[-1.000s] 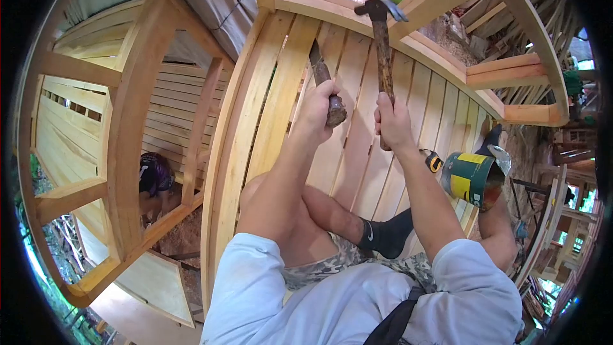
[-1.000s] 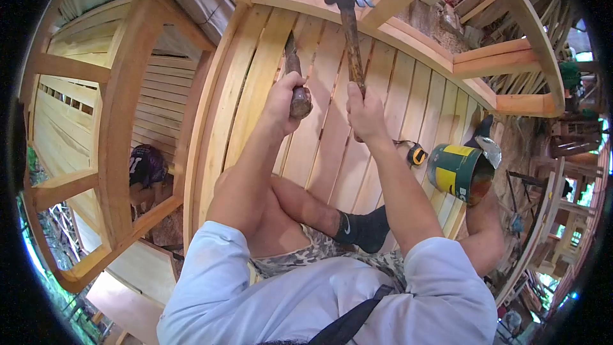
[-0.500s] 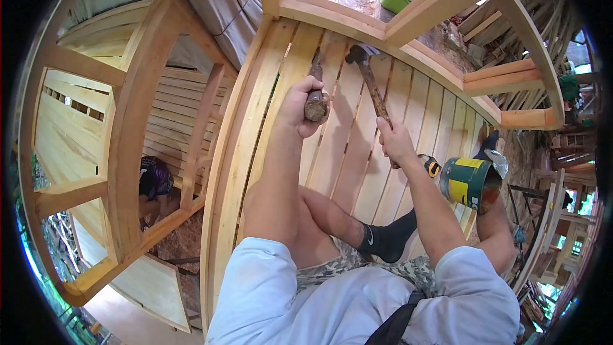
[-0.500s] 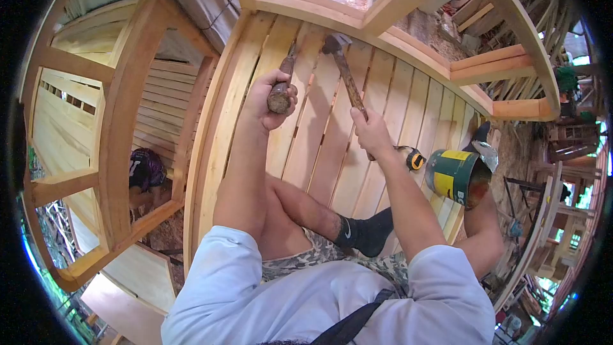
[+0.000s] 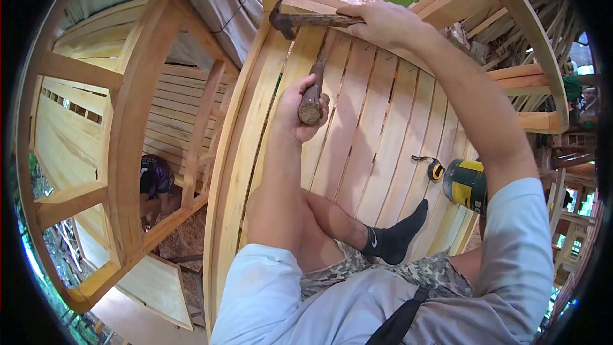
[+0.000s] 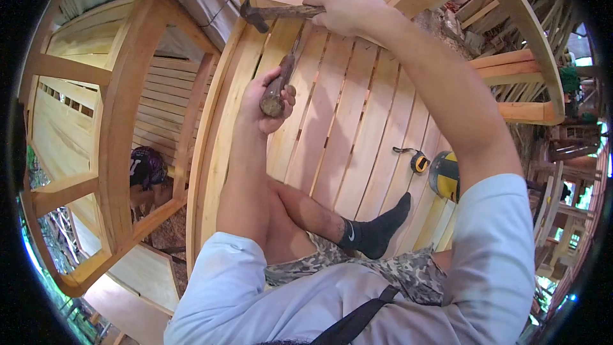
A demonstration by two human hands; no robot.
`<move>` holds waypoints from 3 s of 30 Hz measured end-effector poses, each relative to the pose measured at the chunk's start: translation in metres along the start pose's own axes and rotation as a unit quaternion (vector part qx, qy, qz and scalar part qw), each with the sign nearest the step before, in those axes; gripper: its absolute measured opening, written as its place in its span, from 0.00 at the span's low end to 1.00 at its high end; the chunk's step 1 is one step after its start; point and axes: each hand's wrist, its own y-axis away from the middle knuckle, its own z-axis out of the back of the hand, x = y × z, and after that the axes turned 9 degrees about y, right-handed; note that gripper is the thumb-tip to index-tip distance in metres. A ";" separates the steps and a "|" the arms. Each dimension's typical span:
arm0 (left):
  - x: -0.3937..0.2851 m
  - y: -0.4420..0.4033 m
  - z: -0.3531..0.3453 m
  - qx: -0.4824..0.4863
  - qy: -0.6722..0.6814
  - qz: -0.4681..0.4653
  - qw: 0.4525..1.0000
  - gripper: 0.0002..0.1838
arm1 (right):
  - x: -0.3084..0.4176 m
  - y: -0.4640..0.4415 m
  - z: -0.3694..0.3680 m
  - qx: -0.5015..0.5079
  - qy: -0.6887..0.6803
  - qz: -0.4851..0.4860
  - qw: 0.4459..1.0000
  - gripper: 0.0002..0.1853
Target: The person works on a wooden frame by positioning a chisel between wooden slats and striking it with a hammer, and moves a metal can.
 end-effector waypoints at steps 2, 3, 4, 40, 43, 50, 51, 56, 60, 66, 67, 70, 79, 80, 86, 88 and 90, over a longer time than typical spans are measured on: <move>0.006 0.006 0.005 -0.015 -0.023 -0.018 0.999 0.11 | -0.003 -0.013 0.002 0.007 0.051 0.042 0.998 0.25; 0.005 0.005 0.010 -0.015 -0.021 -0.016 1.000 0.11 | -0.004 -0.016 0.002 0.040 0.068 0.047 0.996 0.25; 0.002 0.004 0.014 -0.005 0.004 0.005 1.000 0.11 | -0.006 -0.017 0.002 0.072 0.085 0.053 0.992 0.25; -0.025 0.003 0.035 -0.036 -0.091 0.107 0.989 0.10 | -0.023 -0.032 0.010 0.141 0.158 0.056 0.976 0.20; -0.027 0.003 0.035 -0.044 -0.099 0.102 0.989 0.11 | 0.006 -0.030 0.045 0.118 0.144 0.063 0.981 0.20; -0.019 0.006 0.022 -0.133 -0.232 0.072 0.961 0.10 | -0.022 -0.027 -0.008 0.154 0.182 0.061 0.969 0.21; -0.022 0.004 0.025 -0.133 -0.235 0.071 0.960 0.10 | -0.014 -0.028 -0.001 0.151 0.189 0.043 0.969 0.20; -0.023 0.002 0.031 -0.067 -0.136 0.096 0.984 0.11 | 0.015 -0.028 0.037 0.077 0.166 0.088 0.979 0.20; -0.022 0.000 0.035 -0.077 -0.134 0.109 0.982 0.11 | 0.000 -0.027 -0.008 -0.049 -0.002 0.057 0.997 0.22; -0.027 -0.003 0.036 -0.042 -0.108 0.126 0.985 0.10 | -0.028 -0.020 0.009 0.111 0.086 -0.023 0.990 0.17; -0.024 -0.001 0.029 -0.063 -0.129 0.109 0.984 0.10 | -0.032 -0.006 0.008 0.111 0.089 -0.025 0.989 0.17; -0.020 0.002 0.026 -0.086 -0.148 0.096 0.980 0.10 | -0.034 0.070 -0.019 -0.079 -0.220 -0.009 0.972 0.22; -0.019 -0.001 0.029 -0.103 -0.171 0.093 0.976 0.09 | 0.010 0.142 -0.115 -0.170 -0.531 -0.163 0.814 0.17; -0.020 0.000 0.029 -0.104 -0.176 0.086 0.975 0.09 | 0.013 0.141 -0.112 -0.219 -0.559 -0.154 0.784 0.17; -0.023 0.000 0.030 -0.109 -0.201 0.095 0.969 0.07 | -0.004 0.124 -0.189 -0.161 -0.358 -0.166 0.905 0.23; -0.025 0.006 0.023 -0.116 -0.208 0.091 0.967 0.06 | -0.011 0.124 -0.177 -0.012 -0.302 -0.204 0.931 0.26; -0.020 0.005 0.024 -0.132 -0.225 0.084 0.962 0.06 | -0.009 0.140 -0.161 -0.025 -0.414 -0.264 0.871 0.24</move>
